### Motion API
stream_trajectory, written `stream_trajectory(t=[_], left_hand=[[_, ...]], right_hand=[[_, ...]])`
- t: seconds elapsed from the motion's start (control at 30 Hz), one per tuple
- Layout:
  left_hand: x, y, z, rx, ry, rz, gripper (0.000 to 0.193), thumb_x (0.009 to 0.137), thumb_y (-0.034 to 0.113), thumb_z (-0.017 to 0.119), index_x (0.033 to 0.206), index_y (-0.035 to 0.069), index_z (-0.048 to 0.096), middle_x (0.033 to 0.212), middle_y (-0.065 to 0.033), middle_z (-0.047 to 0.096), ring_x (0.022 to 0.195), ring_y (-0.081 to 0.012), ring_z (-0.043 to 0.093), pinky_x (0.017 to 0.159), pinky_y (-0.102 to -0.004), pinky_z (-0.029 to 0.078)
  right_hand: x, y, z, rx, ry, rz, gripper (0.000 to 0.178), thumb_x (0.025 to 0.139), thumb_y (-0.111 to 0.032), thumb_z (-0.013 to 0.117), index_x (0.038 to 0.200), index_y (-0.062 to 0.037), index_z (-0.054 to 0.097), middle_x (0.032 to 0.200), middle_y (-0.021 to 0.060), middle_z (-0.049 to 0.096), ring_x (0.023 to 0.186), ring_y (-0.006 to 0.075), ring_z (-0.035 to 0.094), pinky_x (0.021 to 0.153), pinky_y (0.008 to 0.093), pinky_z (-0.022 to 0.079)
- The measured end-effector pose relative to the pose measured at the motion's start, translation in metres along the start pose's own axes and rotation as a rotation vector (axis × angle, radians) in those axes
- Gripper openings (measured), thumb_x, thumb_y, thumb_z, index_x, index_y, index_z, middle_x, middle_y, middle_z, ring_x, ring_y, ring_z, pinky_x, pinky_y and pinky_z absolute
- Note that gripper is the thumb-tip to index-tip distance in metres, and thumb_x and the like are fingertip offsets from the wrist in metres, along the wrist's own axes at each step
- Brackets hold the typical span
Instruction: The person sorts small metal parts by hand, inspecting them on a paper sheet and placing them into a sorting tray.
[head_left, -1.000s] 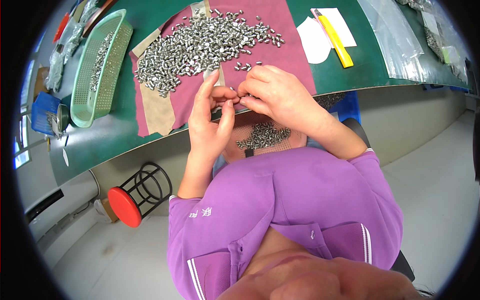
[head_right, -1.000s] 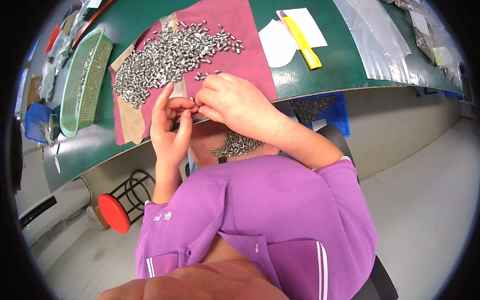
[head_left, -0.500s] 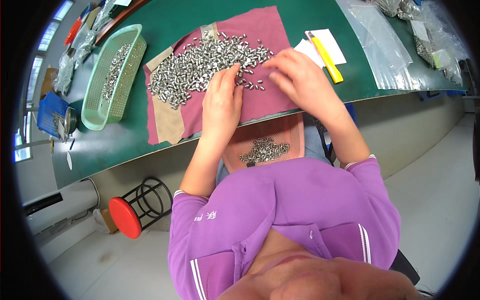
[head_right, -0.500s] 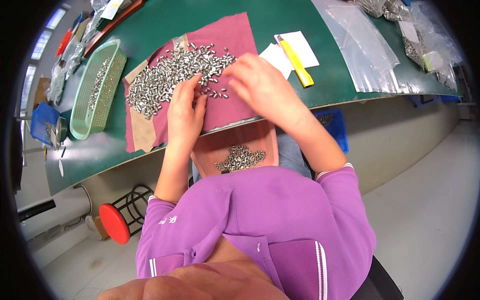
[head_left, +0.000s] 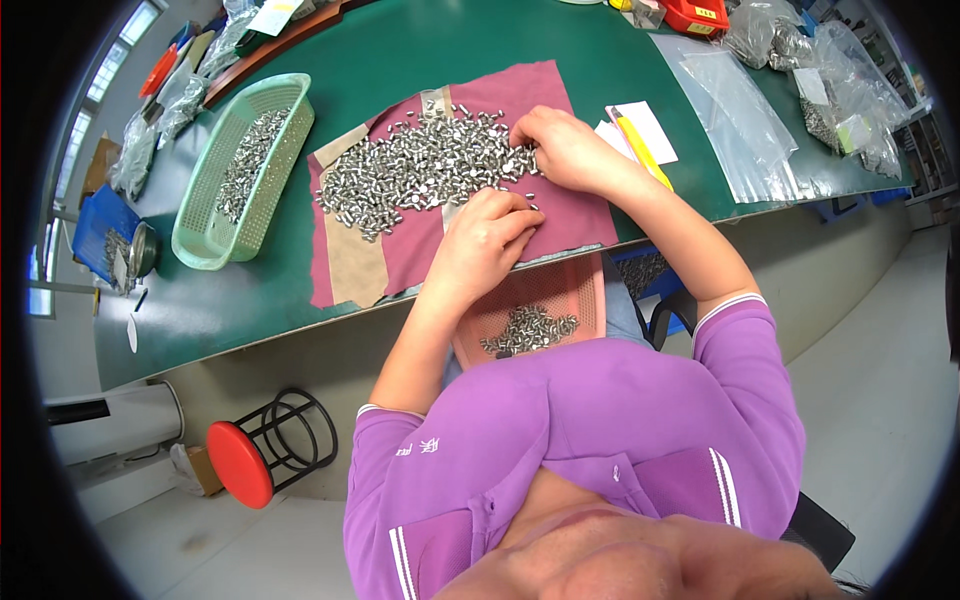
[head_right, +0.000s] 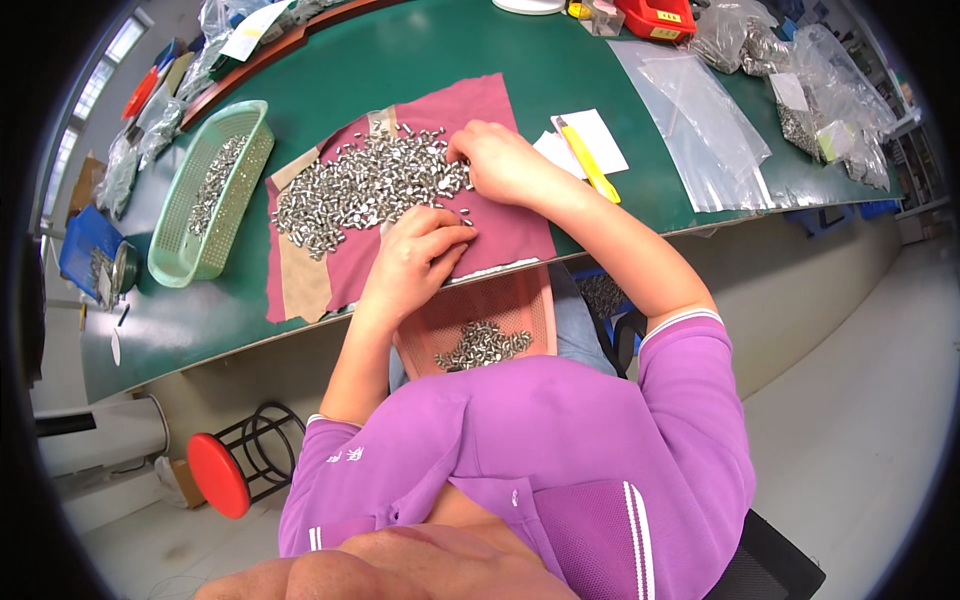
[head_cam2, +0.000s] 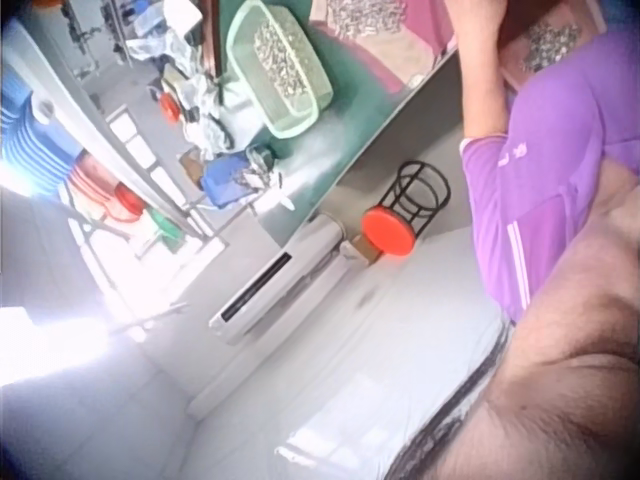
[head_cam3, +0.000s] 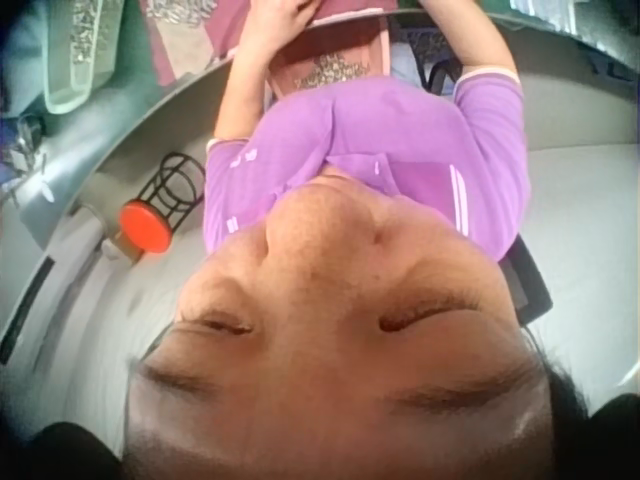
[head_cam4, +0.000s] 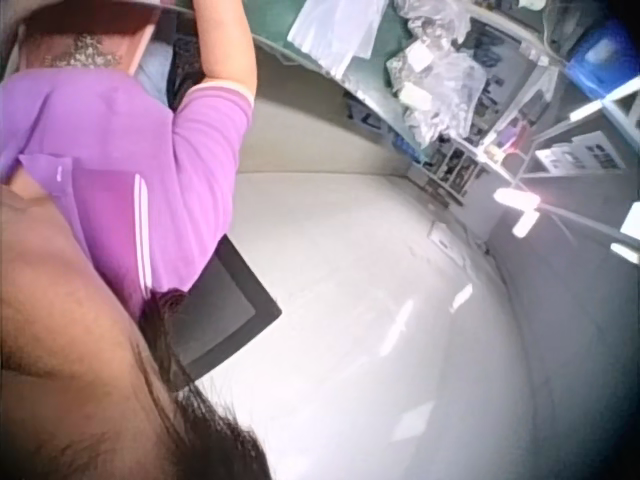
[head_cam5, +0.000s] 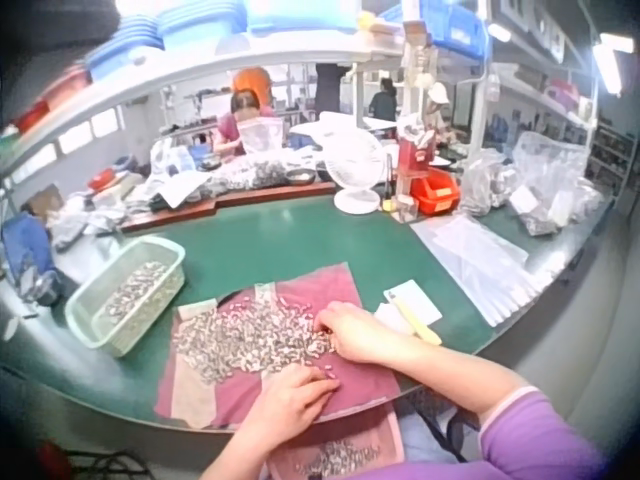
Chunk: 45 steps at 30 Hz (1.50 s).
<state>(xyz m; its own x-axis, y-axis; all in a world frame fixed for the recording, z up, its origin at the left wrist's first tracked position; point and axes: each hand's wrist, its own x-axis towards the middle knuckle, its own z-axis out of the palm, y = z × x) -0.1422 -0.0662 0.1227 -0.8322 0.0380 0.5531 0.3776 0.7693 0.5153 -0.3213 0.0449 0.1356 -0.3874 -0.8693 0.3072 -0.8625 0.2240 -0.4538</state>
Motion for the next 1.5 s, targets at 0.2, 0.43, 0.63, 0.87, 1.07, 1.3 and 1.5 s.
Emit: stream_trajectory(t=[0.2, 0.43, 0.63, 0.87, 1.07, 1.3, 1.5], left_hand=[[-0.002, -0.003, -0.001, -0.026, -0.009, 0.027, 0.023, 0.075, 0.001, 0.072, 0.098, 0.005, 0.074, 0.100, -0.0061, 0.067, 0.094, -0.0260, 0.062, 0.082, -0.0377, 0.052], [-0.003, -0.004, 0.001, -0.040, -0.018, 0.033, 0.022, 0.076, 0.001, 0.070, 0.098, 0.004, 0.072, 0.101, -0.0076, 0.066, 0.097, -0.0280, 0.062, 0.086, -0.0395, 0.051], [-0.002, 0.001, 0.000, -0.043, -0.018, -0.003, 0.015, 0.078, 0.003, 0.070, 0.093, 0.003, 0.072, 0.099, -0.0077, 0.065, 0.098, -0.0275, 0.061, 0.088, -0.0398, 0.051], [-0.002, -0.002, -0.001, -0.071, -0.014, -0.026, 0.017, 0.081, 0.004, 0.070, 0.098, 0.004, 0.071, 0.101, -0.0081, 0.066, 0.097, -0.0285, 0.061, 0.086, -0.0395, 0.051], [-0.004, -0.002, -0.001, -0.057, -0.007, -0.016, 0.017, 0.082, 0.004, 0.070, 0.099, 0.005, 0.071, 0.100, -0.0077, 0.066, 0.096, -0.0284, 0.062, 0.084, -0.0389, 0.051], [-0.003, -0.003, 0.002, -0.053, 0.001, -0.013, 0.016, 0.081, 0.004, 0.071, 0.097, 0.005, 0.072, 0.100, -0.0091, 0.067, 0.097, -0.0294, 0.063, 0.084, -0.0396, 0.052], [-0.005, 0.003, -0.007, -0.017, 0.052, -0.039, 0.016, 0.082, 0.004, 0.069, 0.098, 0.006, 0.071, 0.098, -0.0091, 0.068, 0.095, -0.0296, 0.064, 0.082, -0.0398, 0.052]], right_hand=[[0.032, -0.003, -0.001, 0.130, -0.066, -0.019, 0.028, 0.078, 0.004, 0.050, 0.097, -0.0031, 0.070, 0.100, 0.0152, 0.068, 0.103, 0.0334, 0.063, 0.094, 0.0425, 0.049], [0.124, 0.006, 0.049, 0.050, 0.003, -0.230, 0.026, 0.084, -0.014, 0.058, 0.104, -0.0132, 0.075, 0.113, 0.0125, 0.067, 0.111, 0.0337, 0.061, 0.099, 0.0448, 0.048], [0.131, 0.017, 0.052, 0.029, -0.129, -0.228, 0.023, 0.085, -0.023, 0.061, 0.102, -0.0143, 0.074, 0.110, 0.0128, 0.067, 0.109, 0.0333, 0.062, 0.097, 0.0438, 0.049], [0.092, 0.022, 0.038, 0.134, -0.113, -0.133, 0.023, 0.087, -0.030, 0.065, 0.097, -0.0112, 0.073, 0.102, 0.0143, 0.068, 0.103, 0.0329, 0.063, 0.092, 0.0434, 0.050], [0.059, 0.019, 0.035, 0.241, -0.091, -0.069, 0.027, 0.086, -0.034, 0.069, 0.101, -0.0118, 0.072, 0.107, 0.0107, 0.067, 0.108, 0.0303, 0.060, 0.097, 0.0426, 0.046], [0.019, 0.000, 0.021, 0.249, -0.092, -0.154, 0.022, 0.087, -0.022, 0.068, 0.107, -0.0121, 0.070, 0.116, 0.0054, 0.064, 0.117, 0.0252, 0.055, 0.106, 0.0418, 0.039], [-0.022, -0.009, -0.002, 0.100, 0.083, -0.262, 0.021, 0.089, -0.008, 0.060, 0.108, -0.0103, 0.070, 0.114, 0.0071, 0.065, 0.114, 0.0291, 0.059, 0.100, 0.0407, 0.044]])
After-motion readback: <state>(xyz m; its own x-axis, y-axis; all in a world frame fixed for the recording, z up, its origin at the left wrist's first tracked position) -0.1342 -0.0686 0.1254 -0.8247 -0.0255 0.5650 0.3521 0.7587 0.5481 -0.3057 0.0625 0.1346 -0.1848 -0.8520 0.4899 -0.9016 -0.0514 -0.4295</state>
